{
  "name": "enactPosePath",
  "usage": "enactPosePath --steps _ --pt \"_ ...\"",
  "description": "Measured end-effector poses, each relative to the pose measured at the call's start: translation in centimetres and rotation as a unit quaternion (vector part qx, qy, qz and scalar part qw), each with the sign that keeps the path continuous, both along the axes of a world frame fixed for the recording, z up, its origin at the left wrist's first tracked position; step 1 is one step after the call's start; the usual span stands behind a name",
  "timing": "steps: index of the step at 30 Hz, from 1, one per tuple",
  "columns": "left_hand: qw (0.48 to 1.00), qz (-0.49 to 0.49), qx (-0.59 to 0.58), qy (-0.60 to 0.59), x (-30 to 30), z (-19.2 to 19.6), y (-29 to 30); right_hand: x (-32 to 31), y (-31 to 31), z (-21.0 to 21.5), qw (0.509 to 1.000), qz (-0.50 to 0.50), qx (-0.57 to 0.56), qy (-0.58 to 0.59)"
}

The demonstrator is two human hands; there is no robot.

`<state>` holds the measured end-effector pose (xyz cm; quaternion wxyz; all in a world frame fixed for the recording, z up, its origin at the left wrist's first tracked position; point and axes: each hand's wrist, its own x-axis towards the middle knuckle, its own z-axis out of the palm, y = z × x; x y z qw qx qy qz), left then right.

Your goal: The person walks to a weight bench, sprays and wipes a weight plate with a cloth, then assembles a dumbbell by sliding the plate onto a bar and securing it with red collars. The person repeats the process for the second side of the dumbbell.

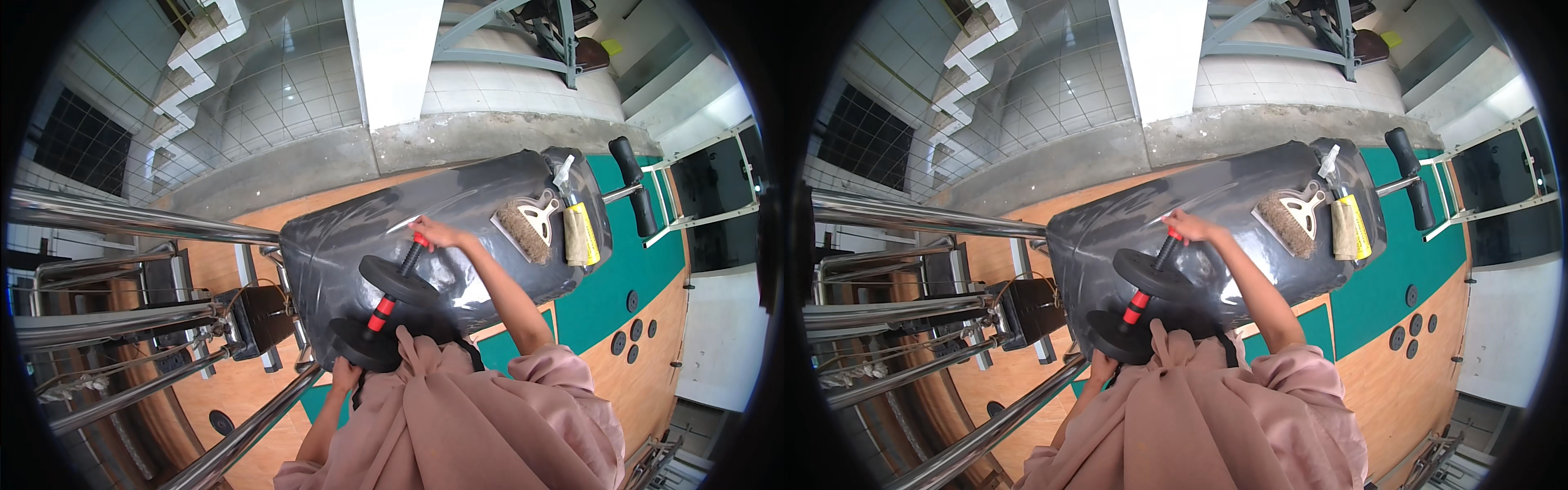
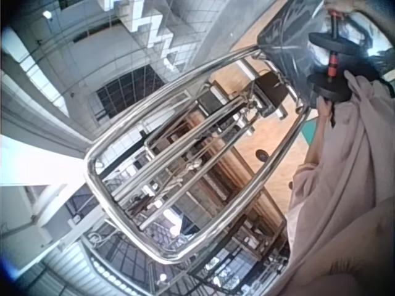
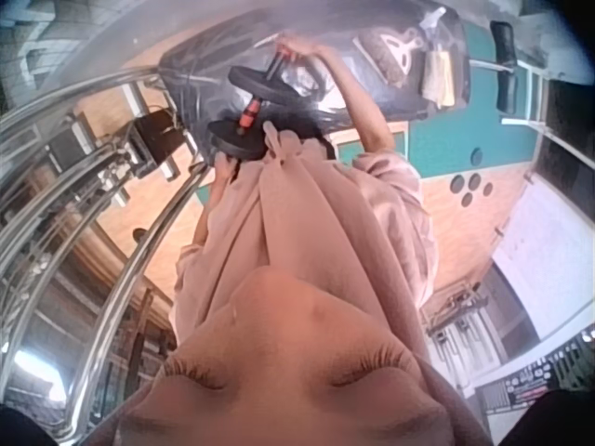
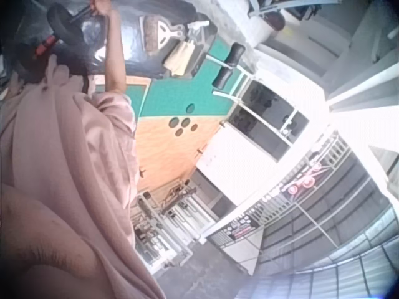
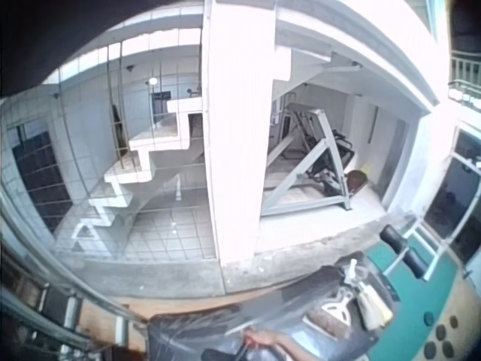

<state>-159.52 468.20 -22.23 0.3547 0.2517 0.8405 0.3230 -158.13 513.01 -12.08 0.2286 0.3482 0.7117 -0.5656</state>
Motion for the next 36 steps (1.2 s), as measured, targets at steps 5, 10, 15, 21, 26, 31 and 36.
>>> enactPosePath --steps 5,10,15,21,26,31,36 --pt "0.999 0.016 0.046 0.009 0.1 0.3 0.8 3.8 1.8 -1.5 0.975 0.003 -0.124 0.183" --pt "0.999 0.007 0.026 -0.019 -0.2 -0.8 0.1 2.0 1.3 -2.0 0.985 -0.083 -0.111 0.105" --pt "0.998 0.035 0.044 -0.024 0.3 -1.1 0.2 2.1 0.8 -1.8 0.968 -0.069 -0.167 0.176" --pt "0.998 0.001 -0.052 -0.019 -0.3 -0.6 0.0 0.0 -0.6 -0.6 0.97 -0.124 -0.173 0.116" --pt "0.997 0.003 -0.069 -0.02 0.0 0.6 1.8 2.8 -1.8 -2.9 0.791 -0.244 -0.44 0.348" --pt "0.997 -0.006 -0.082 0.009 -0.4 2.5 2.6 2.1 -2.4 -3.3 0.844 -0.333 -0.306 0.29" --pt "0.997 -0.001 -0.076 -0.031 -1.2 4.5 4.0 -0.3 -3.3 -1.0 0.955 -0.19 0.188 0.126"
